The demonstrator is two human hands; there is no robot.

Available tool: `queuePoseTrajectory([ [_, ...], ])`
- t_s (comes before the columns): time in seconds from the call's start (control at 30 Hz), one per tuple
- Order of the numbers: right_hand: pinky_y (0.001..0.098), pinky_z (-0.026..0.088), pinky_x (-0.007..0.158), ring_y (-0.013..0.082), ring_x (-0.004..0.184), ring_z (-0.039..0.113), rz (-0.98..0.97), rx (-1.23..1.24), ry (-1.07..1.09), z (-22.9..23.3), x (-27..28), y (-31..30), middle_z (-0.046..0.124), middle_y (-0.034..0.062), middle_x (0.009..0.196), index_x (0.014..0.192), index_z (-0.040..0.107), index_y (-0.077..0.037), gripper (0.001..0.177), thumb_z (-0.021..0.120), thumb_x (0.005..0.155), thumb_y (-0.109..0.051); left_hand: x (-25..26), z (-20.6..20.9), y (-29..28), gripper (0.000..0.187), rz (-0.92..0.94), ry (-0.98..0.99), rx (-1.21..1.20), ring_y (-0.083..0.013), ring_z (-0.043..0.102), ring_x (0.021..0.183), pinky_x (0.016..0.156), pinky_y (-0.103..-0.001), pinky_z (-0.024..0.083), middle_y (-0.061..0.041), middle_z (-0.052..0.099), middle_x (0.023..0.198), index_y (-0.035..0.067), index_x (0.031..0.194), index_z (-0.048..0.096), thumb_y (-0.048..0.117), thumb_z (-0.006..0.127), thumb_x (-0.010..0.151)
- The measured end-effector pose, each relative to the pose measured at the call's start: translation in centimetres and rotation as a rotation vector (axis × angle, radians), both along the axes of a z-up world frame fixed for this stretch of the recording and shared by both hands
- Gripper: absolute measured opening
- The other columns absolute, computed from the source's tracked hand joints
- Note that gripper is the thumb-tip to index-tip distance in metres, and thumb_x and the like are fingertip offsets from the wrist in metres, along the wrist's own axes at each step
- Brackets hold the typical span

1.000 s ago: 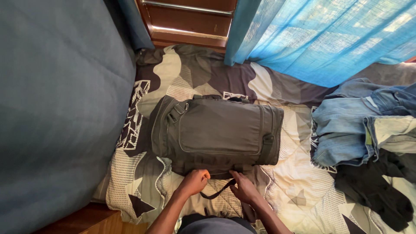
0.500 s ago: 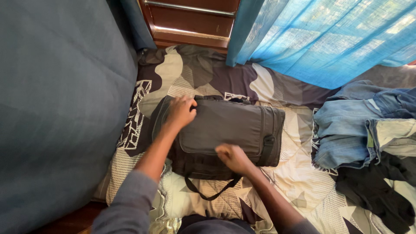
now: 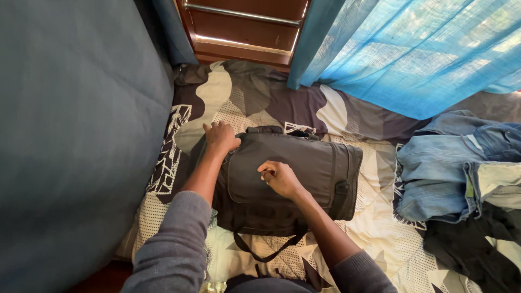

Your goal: The person folds an orange shirt and places it into a black duffel bag, then zips several compartments of the bag and packs another checkered shirt.

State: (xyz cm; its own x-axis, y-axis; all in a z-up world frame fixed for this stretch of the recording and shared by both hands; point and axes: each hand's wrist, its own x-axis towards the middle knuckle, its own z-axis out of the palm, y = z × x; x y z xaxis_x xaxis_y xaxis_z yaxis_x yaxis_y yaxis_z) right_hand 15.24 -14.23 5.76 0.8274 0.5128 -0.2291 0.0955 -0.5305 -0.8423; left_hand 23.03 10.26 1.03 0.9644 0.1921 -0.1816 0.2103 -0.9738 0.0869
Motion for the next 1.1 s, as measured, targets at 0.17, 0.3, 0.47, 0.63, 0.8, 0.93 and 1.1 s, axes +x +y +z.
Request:
queuePoseTrajectory([
  [0.17,0.0306,0.058,0.066,0.0145,0.066,0.071,0.005,-0.019,0.082,0.4,1.2,0.5,0.076,0.0073,0.081,0.105,0.071,-0.003,0.017,0.061,0.093,-0.009,1.4,-0.8,-0.2,0.036,0.011,0.063,-0.075,-0.0348,0.068,0.112,0.097,-0.06,0.049,-0.012,0.073,0.115,0.01,0.106,0.076,0.029,0.078,0.076],
  [0.3,0.0335,0.057,0.059,0.0127,0.063,0.07,0.012,-0.052,0.19,1.4,2.2,1.4,0.074,0.0062,0.081,0.106,0.07,-0.004,0.018,0.058,0.094,-0.011,2.1,-3.8,1.4,0.025,-0.052,-0.025,-0.158,-0.0388,0.072,0.102,0.088,-0.052,0.058,-0.019,0.075,0.105,0.006,0.098,0.078,0.019,0.072,0.077],
  [0.47,0.0332,0.058,0.062,0.0151,0.066,0.071,0.044,-0.029,0.134,1.7,3.0,2.8,0.074,0.0075,0.081,0.106,0.07,-0.004,0.019,0.058,0.094,-0.01,3.9,-8.0,3.6,0.023,-0.022,-0.15,-0.241,-0.0437,0.072,0.097,0.088,-0.052,0.057,-0.027,0.073,0.1,-0.001,0.093,0.077,0.012,0.061,0.082],
  [0.63,0.037,0.058,0.071,0.0237,0.075,0.075,0.086,-0.073,-0.113,1.2,4.2,3.3,0.077,0.0105,0.083,0.104,0.072,-0.006,0.019,0.061,0.089,-0.007,2.8,-5.7,4.3,0.024,0.07,-0.235,-0.307,-0.0464,0.07,0.09,0.083,-0.054,0.055,-0.029,0.071,0.094,-0.001,0.087,0.076,0.018,0.063,0.08],
  [0.8,0.0488,0.054,0.08,0.0361,0.094,0.07,0.055,-0.089,-0.468,-1.1,6.7,6.7,0.075,0.0107,0.097,0.096,0.073,-0.012,0.011,0.063,0.092,-0.015,0.9,-3.7,4.2,0.017,0.05,-0.217,-0.361,-0.0435,0.07,0.084,0.079,-0.053,0.057,-0.023,0.073,0.088,0.005,0.079,0.075,0.018,0.064,0.076],
  [0.93,0.0532,0.049,0.089,0.036,0.109,0.065,0.177,-0.305,-0.599,-4.1,9.5,9.4,0.074,0.0093,0.104,0.091,0.075,-0.015,0.013,0.063,0.087,-0.018,-0.4,-4.1,3.4,0.016,0.013,-0.243,-0.332,-0.0425,0.07,0.084,0.078,-0.052,0.056,-0.023,0.072,0.088,0.003,0.079,0.072,0.018,0.067,0.074],
  [1.1,0.0535,0.047,0.093,0.037,0.115,0.06,0.24,-0.561,-0.463,-5.2,10.8,11.2,0.071,0.0109,0.109,0.09,0.079,-0.019,0.02,0.07,0.083,-0.035,-3.2,-3.2,2.8,0.012,-0.039,-0.55,-0.537,-0.0394,0.067,0.088,0.077,-0.051,0.054,-0.016,0.068,0.092,0.005,0.08,0.066,0.016,0.071,0.081],
])
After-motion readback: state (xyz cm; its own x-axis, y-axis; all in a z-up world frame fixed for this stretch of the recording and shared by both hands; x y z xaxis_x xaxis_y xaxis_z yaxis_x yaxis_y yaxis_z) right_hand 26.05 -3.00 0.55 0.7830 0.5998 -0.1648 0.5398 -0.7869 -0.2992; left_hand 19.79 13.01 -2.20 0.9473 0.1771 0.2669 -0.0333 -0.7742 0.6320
